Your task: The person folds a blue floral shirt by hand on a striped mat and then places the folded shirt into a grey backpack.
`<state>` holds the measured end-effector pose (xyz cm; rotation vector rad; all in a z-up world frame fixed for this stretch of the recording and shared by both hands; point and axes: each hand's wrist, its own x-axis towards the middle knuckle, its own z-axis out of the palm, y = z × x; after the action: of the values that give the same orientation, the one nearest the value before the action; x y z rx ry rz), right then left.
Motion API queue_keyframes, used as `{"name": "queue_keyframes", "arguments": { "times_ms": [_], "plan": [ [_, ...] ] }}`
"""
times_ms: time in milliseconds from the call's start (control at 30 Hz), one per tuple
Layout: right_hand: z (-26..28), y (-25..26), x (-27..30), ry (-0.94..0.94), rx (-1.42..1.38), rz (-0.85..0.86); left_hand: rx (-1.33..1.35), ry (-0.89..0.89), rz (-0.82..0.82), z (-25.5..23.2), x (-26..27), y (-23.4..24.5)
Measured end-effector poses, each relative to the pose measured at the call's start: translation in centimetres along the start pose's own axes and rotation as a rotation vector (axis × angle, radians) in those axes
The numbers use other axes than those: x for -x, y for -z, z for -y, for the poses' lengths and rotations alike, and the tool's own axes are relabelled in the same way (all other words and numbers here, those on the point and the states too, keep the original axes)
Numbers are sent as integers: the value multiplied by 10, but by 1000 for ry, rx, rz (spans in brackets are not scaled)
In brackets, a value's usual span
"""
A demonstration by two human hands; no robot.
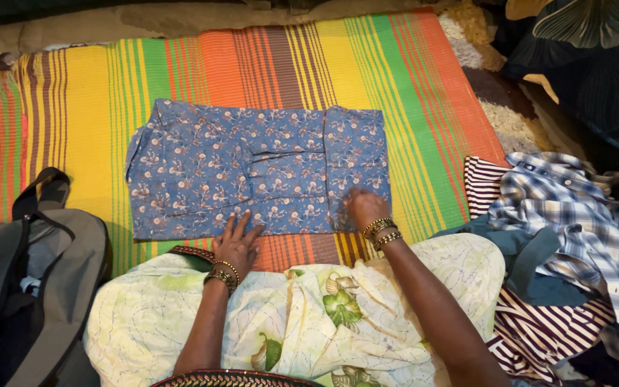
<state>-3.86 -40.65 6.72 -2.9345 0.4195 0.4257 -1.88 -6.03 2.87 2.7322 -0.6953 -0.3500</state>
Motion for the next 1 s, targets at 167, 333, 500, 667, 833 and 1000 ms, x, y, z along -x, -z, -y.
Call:
{"name": "queue_keyframes", "arguments": {
  "times_ms": [167,333,500,667,833,1000],
  "plan": [
    [-5,-47,-9,247,-132,408,-2,9,12,-2,1,3],
    [-16,-39,-18,365,-684,347,5,22,33,-4,1,6],
    [-63,-3,-34,-190,-14,-212,-22,471,-150,-6,-5,8],
    [-77,-30,-44,-347,-41,-36,128,828,-351,18,-5,13],
    [-70,-39,-48,-314,30,166,62,702,-322,1,-10,22],
    [-66,-42,-34,-248,289,264,207,135,-549,-26,-7,7]
  ]
}}
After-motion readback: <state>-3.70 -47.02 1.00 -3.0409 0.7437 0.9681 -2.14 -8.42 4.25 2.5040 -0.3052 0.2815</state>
